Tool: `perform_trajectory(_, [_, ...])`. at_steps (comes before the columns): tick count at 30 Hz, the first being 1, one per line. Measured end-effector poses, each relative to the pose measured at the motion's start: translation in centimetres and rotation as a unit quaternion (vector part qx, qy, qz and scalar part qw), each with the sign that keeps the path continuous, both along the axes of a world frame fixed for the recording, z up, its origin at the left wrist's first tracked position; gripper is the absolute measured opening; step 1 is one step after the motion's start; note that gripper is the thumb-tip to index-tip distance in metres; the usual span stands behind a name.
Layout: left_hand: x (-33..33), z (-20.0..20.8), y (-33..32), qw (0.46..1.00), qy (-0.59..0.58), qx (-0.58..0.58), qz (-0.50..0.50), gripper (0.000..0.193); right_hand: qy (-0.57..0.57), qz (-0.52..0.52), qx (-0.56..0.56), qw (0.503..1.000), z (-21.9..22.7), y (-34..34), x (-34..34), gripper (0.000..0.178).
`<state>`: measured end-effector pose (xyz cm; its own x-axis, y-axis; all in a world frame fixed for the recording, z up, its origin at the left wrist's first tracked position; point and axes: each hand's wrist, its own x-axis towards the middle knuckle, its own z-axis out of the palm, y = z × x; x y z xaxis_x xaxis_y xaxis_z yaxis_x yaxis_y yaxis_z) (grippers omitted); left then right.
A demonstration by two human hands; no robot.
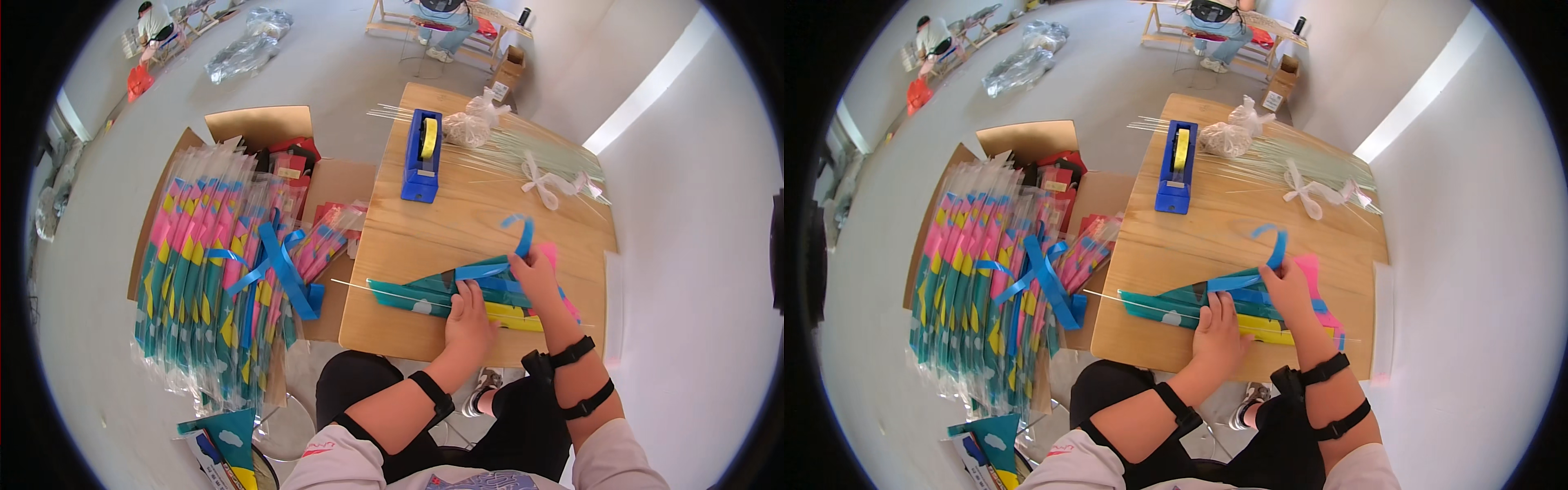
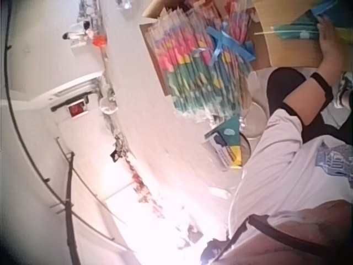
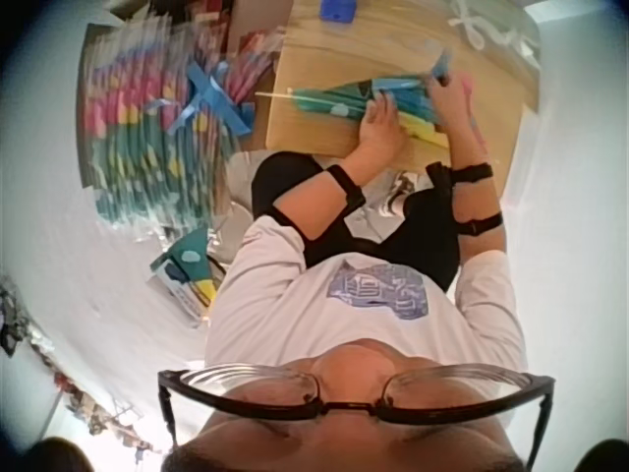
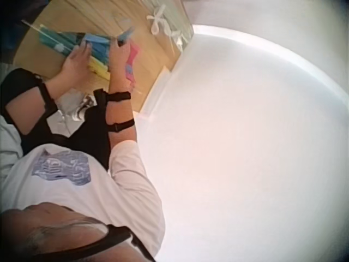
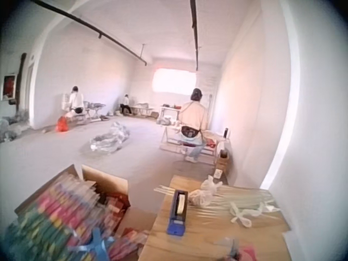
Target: The recorder is assembling a colorful kite by attaching a wooden support rod and securing it with tape and blue ribbons.
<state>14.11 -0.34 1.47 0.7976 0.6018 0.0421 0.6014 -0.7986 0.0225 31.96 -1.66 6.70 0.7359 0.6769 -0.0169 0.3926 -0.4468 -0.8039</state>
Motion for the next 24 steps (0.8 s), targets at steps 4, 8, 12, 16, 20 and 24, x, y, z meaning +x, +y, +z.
perform_trajectory(4, [-0.3, -0.9, 0.3, 1.0, -0.019, -0.004, 0.009, 0.099, 0.436, -0.014, 0.107, 0.893, 0.9, -3.3, 0.1, 0.015])
perform_trajectory(8, [0.0, -1.7, 0.2, 0.999, -0.036, 0.006, 0.005, 0.098, 0.51, 0.021, 0.183, 0.84, 1.5, -5.2, -0.7, 0.01])
perform_trajectory(12, [-0.1, -1.5, 0.2, 0.999, -0.039, 0.002, -0.003, 0.097, 0.502, -0.025, 0.195, 0.842, 2.3, -5.6, -1.8, 0.009])
perform_trajectory(16, [-0.1, -1.9, 0.4, 1.0, -0.022, -0.003, -0.004, 0.095, 0.387, -0.026, 0.114, 0.915, 2.9, -5.1, -2.7, 0.018])
perform_trajectory(20, [-0.1, -1.4, 0.2, 1.0, -0.028, 0.011, -0.006, 0.095, 0.185, -0.066, 0.028, 0.98, 1.3, -6.1, -1.0, 0.024])
perform_trajectory(24, [-0.2, -1.9, 0.3, 0.999, -0.032, 0.008, -0.002, 0.096, 0.109, -0.091, 0.096, 0.985, -0.9, -7.4, 0.3, 0.025])
